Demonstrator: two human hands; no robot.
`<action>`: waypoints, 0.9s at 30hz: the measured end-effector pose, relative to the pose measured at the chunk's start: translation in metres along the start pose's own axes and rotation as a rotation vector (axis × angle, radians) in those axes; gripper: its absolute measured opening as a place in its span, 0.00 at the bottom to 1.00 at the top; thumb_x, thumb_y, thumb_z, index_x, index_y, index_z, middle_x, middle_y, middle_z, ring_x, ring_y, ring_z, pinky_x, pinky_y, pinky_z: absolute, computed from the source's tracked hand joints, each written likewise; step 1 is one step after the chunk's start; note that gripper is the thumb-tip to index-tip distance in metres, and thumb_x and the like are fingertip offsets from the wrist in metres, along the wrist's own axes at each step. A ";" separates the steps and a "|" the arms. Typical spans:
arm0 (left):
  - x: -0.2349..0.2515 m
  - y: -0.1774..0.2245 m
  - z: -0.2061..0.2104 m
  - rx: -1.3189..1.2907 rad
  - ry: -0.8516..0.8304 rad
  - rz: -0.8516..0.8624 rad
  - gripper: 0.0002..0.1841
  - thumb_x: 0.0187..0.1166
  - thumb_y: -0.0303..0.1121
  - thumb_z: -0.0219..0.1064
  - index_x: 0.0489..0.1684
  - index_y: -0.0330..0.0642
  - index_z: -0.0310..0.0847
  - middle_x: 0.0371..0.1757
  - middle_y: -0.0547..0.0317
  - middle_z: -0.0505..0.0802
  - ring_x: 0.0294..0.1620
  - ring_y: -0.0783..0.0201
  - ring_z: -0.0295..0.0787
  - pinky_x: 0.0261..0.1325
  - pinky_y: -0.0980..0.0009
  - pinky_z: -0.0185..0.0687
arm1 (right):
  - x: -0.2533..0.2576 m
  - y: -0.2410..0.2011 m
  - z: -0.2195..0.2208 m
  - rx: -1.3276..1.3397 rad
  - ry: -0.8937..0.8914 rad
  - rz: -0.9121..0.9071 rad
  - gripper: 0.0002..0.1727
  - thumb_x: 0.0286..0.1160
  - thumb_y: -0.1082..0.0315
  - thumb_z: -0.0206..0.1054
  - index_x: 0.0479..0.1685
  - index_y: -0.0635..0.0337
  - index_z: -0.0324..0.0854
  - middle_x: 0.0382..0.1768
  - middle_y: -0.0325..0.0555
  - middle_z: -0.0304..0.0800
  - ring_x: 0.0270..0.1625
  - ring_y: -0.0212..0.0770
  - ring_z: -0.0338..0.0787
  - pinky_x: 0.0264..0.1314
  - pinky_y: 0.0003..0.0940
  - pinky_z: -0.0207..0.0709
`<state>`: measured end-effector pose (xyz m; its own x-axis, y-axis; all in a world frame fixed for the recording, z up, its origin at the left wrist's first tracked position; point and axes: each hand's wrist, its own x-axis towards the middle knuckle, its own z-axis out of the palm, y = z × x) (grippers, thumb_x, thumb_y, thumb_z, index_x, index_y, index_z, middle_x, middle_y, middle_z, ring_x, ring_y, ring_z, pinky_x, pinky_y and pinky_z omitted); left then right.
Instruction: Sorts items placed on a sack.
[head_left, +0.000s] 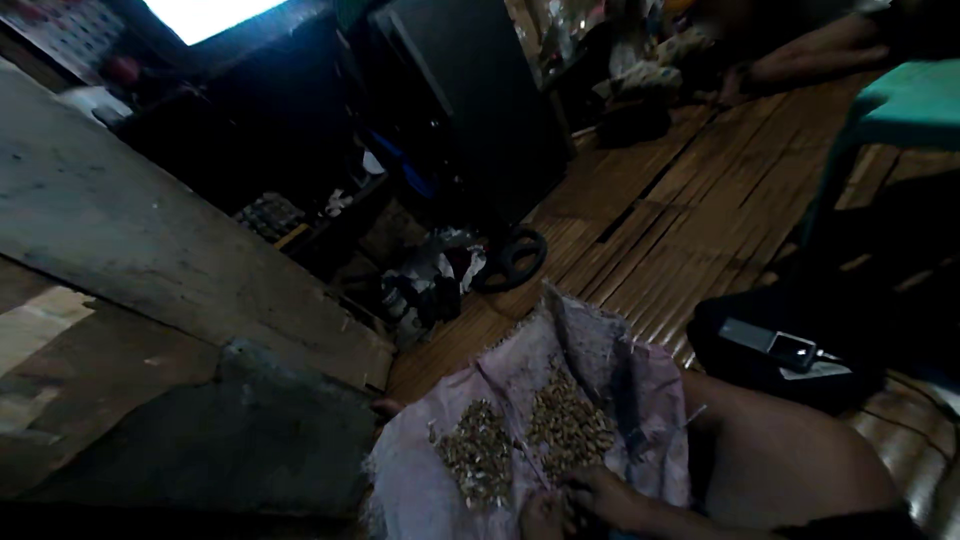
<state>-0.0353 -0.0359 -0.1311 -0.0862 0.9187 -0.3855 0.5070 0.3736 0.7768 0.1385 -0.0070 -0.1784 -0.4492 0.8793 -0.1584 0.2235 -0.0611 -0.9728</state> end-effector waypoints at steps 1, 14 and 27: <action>-0.001 0.001 -0.001 -0.006 -0.006 -0.012 0.16 0.87 0.39 0.63 0.54 0.32 0.84 0.37 0.49 0.94 0.33 0.58 0.92 0.42 0.57 0.92 | -0.001 -0.001 -0.002 0.028 -0.011 0.026 0.20 0.90 0.58 0.59 0.72 0.53 0.83 0.62 0.50 0.91 0.61 0.46 0.91 0.70 0.52 0.82; 0.007 -0.001 -0.010 -0.159 -0.063 -0.074 0.16 0.90 0.39 0.59 0.53 0.35 0.85 0.37 0.52 0.93 0.31 0.60 0.91 0.37 0.63 0.90 | -0.001 -0.014 -0.014 0.383 -0.126 0.203 0.19 0.93 0.67 0.50 0.73 0.58 0.79 0.43 0.46 0.94 0.35 0.38 0.94 0.43 0.37 0.91; 0.007 -0.008 -0.011 -0.326 -0.060 -0.078 0.14 0.89 0.36 0.61 0.55 0.32 0.84 0.41 0.47 0.92 0.33 0.58 0.90 0.37 0.63 0.90 | 0.000 -0.016 -0.015 0.617 -0.134 0.272 0.17 0.90 0.68 0.56 0.69 0.64 0.80 0.46 0.53 0.95 0.37 0.45 0.96 0.45 0.42 0.93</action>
<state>-0.0493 -0.0312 -0.1351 -0.0581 0.8800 -0.4714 0.1990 0.4729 0.8583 0.1475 0.0011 -0.1602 -0.5587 0.7311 -0.3916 -0.1719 -0.5640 -0.8077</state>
